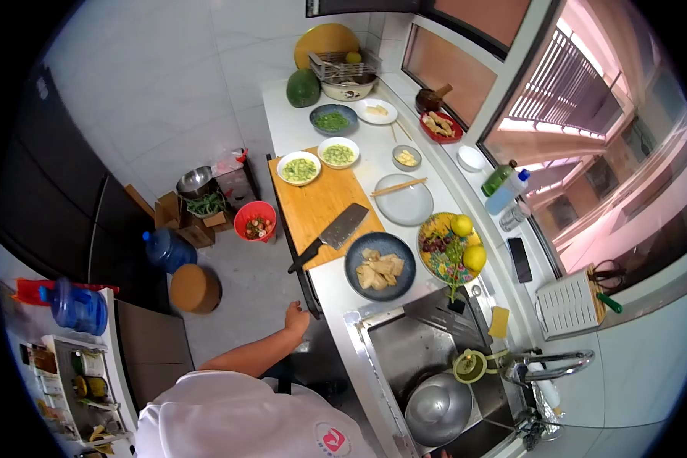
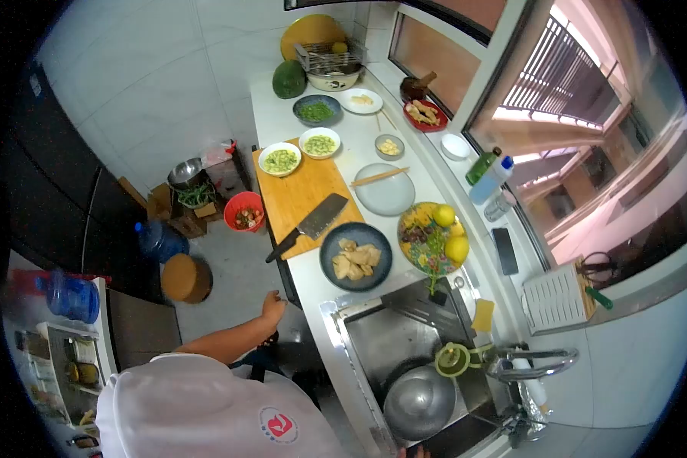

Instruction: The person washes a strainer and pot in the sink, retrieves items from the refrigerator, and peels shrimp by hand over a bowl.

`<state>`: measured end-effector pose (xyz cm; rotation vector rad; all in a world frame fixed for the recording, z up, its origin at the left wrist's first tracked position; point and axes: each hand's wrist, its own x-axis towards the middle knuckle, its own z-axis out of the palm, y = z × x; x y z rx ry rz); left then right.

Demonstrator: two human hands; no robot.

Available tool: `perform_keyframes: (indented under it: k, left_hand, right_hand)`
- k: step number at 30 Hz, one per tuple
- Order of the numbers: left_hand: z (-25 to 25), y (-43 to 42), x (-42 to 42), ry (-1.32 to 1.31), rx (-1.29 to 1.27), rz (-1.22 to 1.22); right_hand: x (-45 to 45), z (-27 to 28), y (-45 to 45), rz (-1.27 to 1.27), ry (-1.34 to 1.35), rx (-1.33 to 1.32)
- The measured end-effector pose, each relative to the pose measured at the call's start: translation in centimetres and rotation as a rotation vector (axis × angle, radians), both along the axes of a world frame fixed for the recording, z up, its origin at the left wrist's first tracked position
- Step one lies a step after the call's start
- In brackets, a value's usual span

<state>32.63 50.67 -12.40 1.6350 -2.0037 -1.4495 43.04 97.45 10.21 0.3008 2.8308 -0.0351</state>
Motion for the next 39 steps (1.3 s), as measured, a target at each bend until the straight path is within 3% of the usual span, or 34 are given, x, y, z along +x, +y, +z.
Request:
perform_keyframes:
  k: [1, 2, 5, 6, 8, 10, 11, 12, 13, 15, 19, 25, 28, 30, 33, 37, 39]
  left_hand:
    - [0.7, -0.4, -1.0, 0.076, 0.144, 0.077]
    - [1.2, -0.7, -1.8, 0.152, 0.288, 0.158]
    - [0.4, -0.9, -3.5, 0.085, 0.403, 0.166]
    - [-0.4, -1.2, -3.3, 0.149, 0.493, 0.076]
    - [-1.1, -0.6, -2.8, 0.02, 0.367, 0.001]
    - [-2.1, -2.3, -2.4, 0.045, 0.572, -0.214]
    - [-5.4, -2.9, -2.3, 0.051, 0.642, -0.321]
    - [-2.9, -3.7, -2.1, 0.015, 0.564, -0.431]
    - [-0.3, -5.7, -1.8, -0.028, 0.672, -0.528]
    - [-1.6, -8.4, -0.7, 0.079, 0.567, -0.788]
    - [-1.9, -15.7, 2.6, 0.162, 0.45, -0.797]
    - [2.7, -31.6, 18.0, 0.121, 0.414, -0.367]
    - [-8.0, -36.1, 26.9, 0.119, 0.169, -0.029]
    - [-9.3, -38.4, 31.6, 0.078, 0.114, 0.154]
    - [-5.9, -38.7, 35.9, 0.065, 0.184, 0.458]
    - [2.5, -37.1, 37.5, 0.061, 0.35, 0.783]
    - [2.0, -36.4, 38.6, 0.129, 0.383, 0.905]
  right_hand:
    - [-0.4, -3.6, 0.9, 0.056, 0.064, -0.368]
    - [-1.3, -3.7, -0.9, 0.072, 0.007, -0.342]
    - [-3.9, -1.4, -8.3, 0.132, -0.063, -0.279]
    - [-4.2, -0.9, -10.5, 0.157, -0.077, -0.254]
    - [-4.7, -1.1, -14.5, 0.279, -0.067, -0.248]
    - [-5.3, -1.0, -19.0, 0.327, -0.163, -0.289]
    - [-5.7, -0.7, -21.7, 0.356, -0.171, -0.28]
    - [-6.1, -0.4, -24.2, 0.504, -0.149, -0.283]
    - [-6.4, -0.5, -26.5, 0.652, -0.124, -0.287]
    - [-6.6, -1.0, -31.2, 0.759, -0.077, -0.304]
    - [-8.1, -1.0, -40.7, 0.975, -0.055, -0.562]
    - [-9.9, -2.4, -50.8, 1.234, -0.232, -0.427]
    - [-11.6, -0.5, -56.4, 1.268, -0.342, -0.419]
    - [-13.5, -0.6, -60.5, 1.317, -0.384, -0.338]
    - [-16.7, -2.4, -66.8, 1.514, -0.291, -0.323]
    - [-17.8, -2.1, -78.5, 1.718, -0.293, -0.335]
    - [-17.1, -1.7, -85.1, 1.867, -0.286, -0.429]
